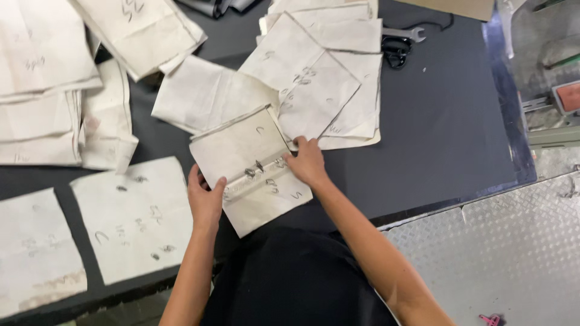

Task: The person sorts through a large pile of white fabric pattern pieces on a dark work table. They pick up individual pieces, unfold them to check markings, and place them into organized stacks. The person occasionally moves other items like a wrench and scissors to clear space for the sorting process.

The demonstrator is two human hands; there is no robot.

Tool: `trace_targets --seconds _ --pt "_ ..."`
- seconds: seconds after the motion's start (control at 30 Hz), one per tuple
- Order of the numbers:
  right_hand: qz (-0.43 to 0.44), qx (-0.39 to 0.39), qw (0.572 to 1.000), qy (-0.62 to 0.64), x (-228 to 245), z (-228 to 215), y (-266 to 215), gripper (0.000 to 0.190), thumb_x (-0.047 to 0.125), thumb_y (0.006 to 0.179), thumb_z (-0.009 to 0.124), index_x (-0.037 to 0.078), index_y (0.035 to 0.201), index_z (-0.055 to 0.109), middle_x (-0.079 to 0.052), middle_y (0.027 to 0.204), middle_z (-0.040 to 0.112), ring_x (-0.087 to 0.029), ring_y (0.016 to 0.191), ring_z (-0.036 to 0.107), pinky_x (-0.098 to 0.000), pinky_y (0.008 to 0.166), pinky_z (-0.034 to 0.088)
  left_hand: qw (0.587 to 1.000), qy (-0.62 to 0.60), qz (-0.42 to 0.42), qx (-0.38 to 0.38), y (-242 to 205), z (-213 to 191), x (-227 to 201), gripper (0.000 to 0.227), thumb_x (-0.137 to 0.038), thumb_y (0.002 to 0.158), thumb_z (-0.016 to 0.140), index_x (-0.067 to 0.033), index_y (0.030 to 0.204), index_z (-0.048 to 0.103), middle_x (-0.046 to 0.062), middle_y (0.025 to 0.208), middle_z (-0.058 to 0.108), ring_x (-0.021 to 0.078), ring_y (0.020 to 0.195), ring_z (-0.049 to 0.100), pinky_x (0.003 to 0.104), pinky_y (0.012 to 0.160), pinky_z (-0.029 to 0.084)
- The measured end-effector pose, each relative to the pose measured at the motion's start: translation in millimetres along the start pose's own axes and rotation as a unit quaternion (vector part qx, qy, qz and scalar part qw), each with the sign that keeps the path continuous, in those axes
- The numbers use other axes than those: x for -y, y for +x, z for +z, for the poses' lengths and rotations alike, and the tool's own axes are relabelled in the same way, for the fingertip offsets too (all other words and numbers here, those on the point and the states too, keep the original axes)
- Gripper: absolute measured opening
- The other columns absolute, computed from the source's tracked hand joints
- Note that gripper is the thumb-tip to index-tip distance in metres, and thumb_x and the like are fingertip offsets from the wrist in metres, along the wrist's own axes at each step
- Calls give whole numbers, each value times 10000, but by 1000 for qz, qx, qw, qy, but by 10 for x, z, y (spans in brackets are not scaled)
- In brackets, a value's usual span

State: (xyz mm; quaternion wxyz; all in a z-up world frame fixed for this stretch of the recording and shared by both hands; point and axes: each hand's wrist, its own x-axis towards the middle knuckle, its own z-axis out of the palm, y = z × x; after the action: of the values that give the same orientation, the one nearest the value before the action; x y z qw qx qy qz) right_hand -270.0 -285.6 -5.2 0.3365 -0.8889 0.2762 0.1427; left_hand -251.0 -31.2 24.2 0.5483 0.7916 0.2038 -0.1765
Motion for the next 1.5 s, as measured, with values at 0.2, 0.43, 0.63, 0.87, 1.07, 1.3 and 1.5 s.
trace_targets --seconds 0.2,0.43,0.63,0.87,1.07,1.3,1.5 --pt "-30 32 995 88 146 98 -63 516 274 831 718 18 1260 589 -244 1193 648 -418 1106 636 -475 955 493 997 -63 -32 19 -77 44 -42 865 -86 854 742 -38 1577 270 210 1433 533 269 1205 620 381 956 545" --pt "-213 108 955 177 561 -123 -264 429 197 891 615 52 1295 622 -201 1119 719 -336 1034 712 -405 901 545 970 -241 -38 -13 -60 -170 117 855 25 844 725 -58 1559 264 215 1395 575 238 1227 612 358 1020 509" --pt "-183 9 959 216 814 -301 440 403 321 953 648 76 1273 634 -149 1042 691 -287 918 696 -386 838 547 943 -319 80 -50 231 -511 35 748 148 901 671 -64 1548 362 147 1470 554 233 1270 610 340 1068 519" --pt "-110 -58 987 97 435 -222 1089 578 371 860 752 81 1326 572 -202 1125 566 -345 952 615 -440 848 508 922 -372 104 -20 680 -559 -369 615 144 904 655 -62 1447 451 122 1381 601 237 1214 637 355 1029 577" --pt "-95 -42 991 90 252 170 1171 474 321 893 696 77 1293 625 -177 1083 644 -346 1016 622 -454 895 498 972 -196 1 -131 1089 212 -390 656 7 854 809 9 1416 471 150 1352 636 273 1218 631 420 1057 504" --pt "37 97 973 207 342 35 1021 346 242 922 694 -86 1026 652 -156 794 700 -265 671 704 -364 644 540 960 -176 -160 -150 1260 251 -650 980 -79 812 871 -55 1545 220 169 1463 405 349 1226 530 456 941 556" --pt "-14 218 900 377 379 -237 477 272 221 933 713 -44 983 677 -44 735 618 -103 573 530 -262 536 449 952 -300 -60 -12 1063 -125 -399 651 -31 846 784 93 1430 525 215 1339 650 307 1135 669 418 958 560"
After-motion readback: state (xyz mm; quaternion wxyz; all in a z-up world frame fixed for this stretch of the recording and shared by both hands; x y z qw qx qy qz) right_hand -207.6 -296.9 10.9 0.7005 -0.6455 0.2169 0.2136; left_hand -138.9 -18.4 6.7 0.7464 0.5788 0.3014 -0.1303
